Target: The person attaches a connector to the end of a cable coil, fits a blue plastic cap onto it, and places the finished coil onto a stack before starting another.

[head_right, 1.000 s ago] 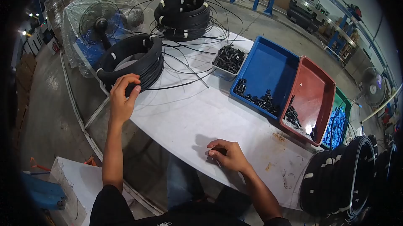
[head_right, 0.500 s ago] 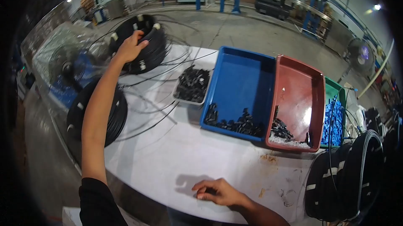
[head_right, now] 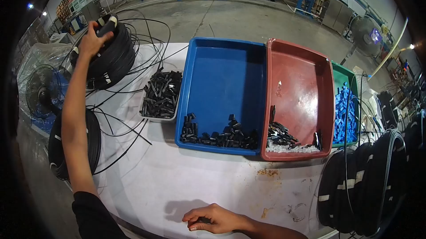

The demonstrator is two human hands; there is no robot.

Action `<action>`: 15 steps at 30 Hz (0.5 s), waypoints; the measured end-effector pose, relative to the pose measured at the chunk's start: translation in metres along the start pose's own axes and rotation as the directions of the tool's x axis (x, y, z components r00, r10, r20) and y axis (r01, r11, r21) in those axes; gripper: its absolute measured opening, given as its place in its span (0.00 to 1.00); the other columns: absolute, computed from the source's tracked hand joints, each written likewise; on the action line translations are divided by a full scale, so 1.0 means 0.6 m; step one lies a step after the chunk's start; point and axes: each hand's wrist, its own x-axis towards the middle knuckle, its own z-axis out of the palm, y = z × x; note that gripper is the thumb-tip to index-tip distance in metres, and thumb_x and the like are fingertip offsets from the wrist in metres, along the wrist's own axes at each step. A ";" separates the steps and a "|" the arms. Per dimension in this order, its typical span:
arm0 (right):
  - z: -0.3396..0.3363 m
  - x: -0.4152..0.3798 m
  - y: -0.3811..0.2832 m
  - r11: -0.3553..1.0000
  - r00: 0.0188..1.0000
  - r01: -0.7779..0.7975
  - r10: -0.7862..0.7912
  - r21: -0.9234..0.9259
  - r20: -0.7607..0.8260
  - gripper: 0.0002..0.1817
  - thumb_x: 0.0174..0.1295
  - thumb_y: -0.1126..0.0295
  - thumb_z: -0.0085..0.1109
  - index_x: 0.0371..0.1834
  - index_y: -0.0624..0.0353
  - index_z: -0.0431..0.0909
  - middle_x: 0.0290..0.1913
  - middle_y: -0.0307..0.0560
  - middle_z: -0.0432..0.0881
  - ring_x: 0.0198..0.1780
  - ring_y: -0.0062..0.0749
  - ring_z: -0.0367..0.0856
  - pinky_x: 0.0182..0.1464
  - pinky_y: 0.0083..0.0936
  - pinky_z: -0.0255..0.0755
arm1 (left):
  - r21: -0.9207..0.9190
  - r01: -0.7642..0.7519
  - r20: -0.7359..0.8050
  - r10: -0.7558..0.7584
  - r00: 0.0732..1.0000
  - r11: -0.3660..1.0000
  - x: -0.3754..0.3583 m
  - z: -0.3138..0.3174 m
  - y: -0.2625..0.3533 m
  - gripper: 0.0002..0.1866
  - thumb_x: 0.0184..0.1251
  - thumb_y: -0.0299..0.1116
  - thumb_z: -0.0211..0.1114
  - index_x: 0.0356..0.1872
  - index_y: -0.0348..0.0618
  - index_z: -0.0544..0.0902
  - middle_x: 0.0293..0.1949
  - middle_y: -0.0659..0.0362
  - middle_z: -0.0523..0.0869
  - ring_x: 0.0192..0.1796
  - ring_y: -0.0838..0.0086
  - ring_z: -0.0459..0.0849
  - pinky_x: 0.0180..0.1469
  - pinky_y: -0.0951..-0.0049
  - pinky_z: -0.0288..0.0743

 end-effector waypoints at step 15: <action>0.015 0.004 0.003 0.992 0.994 0.030 -0.016 0.124 -0.113 0.14 0.68 0.71 0.67 0.54 0.62 0.80 0.39 0.39 0.87 0.41 0.18 0.81 0.47 0.20 0.74 | -0.586 -0.045 -0.224 -0.109 0.969 0.809 -0.125 -0.426 0.109 0.39 0.47 0.41 0.80 0.58 0.38 0.69 0.24 0.63 0.79 0.19 0.80 0.72 0.22 0.78 0.66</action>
